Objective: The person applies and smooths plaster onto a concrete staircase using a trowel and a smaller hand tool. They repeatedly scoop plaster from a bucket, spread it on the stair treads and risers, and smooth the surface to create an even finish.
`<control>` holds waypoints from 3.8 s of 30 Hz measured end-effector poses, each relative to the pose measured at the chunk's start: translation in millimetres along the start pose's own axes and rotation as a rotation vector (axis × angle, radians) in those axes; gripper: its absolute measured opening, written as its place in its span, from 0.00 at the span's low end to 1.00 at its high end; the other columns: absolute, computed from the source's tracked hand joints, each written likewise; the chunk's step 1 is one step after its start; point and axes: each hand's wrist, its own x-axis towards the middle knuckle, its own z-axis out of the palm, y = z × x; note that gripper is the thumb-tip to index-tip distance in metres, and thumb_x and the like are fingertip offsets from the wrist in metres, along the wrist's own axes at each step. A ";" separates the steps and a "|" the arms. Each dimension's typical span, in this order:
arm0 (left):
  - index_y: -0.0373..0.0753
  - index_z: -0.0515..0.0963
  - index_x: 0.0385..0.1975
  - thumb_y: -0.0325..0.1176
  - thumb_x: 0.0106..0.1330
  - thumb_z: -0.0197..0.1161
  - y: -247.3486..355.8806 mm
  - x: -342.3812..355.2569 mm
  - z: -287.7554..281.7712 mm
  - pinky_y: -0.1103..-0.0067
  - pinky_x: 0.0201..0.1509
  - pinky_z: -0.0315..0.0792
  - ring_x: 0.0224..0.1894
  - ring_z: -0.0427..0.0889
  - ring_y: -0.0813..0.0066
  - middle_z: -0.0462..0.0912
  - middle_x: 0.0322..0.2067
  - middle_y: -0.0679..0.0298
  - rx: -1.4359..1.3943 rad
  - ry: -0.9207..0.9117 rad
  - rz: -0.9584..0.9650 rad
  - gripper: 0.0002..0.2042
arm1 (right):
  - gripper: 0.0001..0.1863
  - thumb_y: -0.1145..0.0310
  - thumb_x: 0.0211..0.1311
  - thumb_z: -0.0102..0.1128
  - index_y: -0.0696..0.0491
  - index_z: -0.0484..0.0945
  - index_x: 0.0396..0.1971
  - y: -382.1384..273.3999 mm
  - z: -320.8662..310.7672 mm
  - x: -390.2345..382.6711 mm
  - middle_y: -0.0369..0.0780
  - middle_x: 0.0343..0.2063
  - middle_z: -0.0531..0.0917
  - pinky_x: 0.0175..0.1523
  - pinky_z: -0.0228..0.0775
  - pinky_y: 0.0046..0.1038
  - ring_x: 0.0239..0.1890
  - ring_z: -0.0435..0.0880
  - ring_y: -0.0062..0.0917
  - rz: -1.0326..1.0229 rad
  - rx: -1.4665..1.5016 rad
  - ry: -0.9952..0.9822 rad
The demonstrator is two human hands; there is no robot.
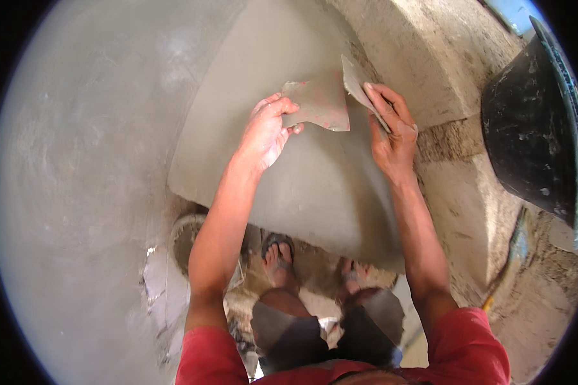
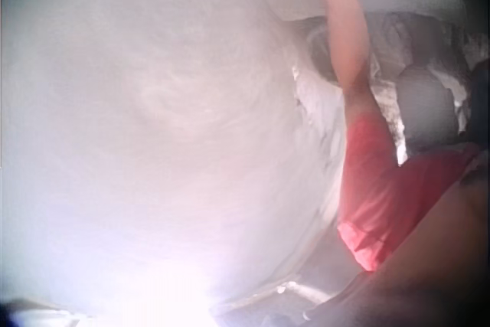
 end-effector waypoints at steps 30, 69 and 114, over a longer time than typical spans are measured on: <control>0.34 0.71 0.56 0.21 0.69 0.52 -11.1 -37.0 20.5 0.78 0.27 0.69 0.26 0.74 0.84 0.80 0.33 0.67 0.349 0.118 0.626 0.16 | 0.26 0.81 0.45 0.63 0.46 0.85 0.48 -65.7 -24.8 -13.8 0.34 0.42 0.83 0.50 0.74 0.38 0.47 0.80 0.35 -0.259 -0.626 -0.133; 0.31 0.72 0.45 0.20 0.67 0.50 -52.3 -128.2 -115.2 0.82 0.27 0.67 0.26 0.71 0.87 0.79 0.31 0.66 0.076 0.349 0.455 0.09 | 0.16 0.63 0.61 0.68 0.60 0.84 0.40 37.8 102.6 173.2 0.56 0.38 0.87 0.48 0.83 0.44 0.44 0.88 0.50 0.182 -1.059 -0.347; 0.30 0.72 0.55 0.19 0.65 0.52 -46.5 -142.5 -147.9 0.79 0.47 0.72 0.44 0.77 0.78 0.81 0.45 0.61 0.073 0.525 0.427 0.18 | 0.10 0.69 0.64 0.56 0.53 0.87 0.31 57.4 183.8 140.0 0.43 0.26 0.88 0.31 0.83 0.36 0.27 0.89 0.36 0.032 -1.037 -0.292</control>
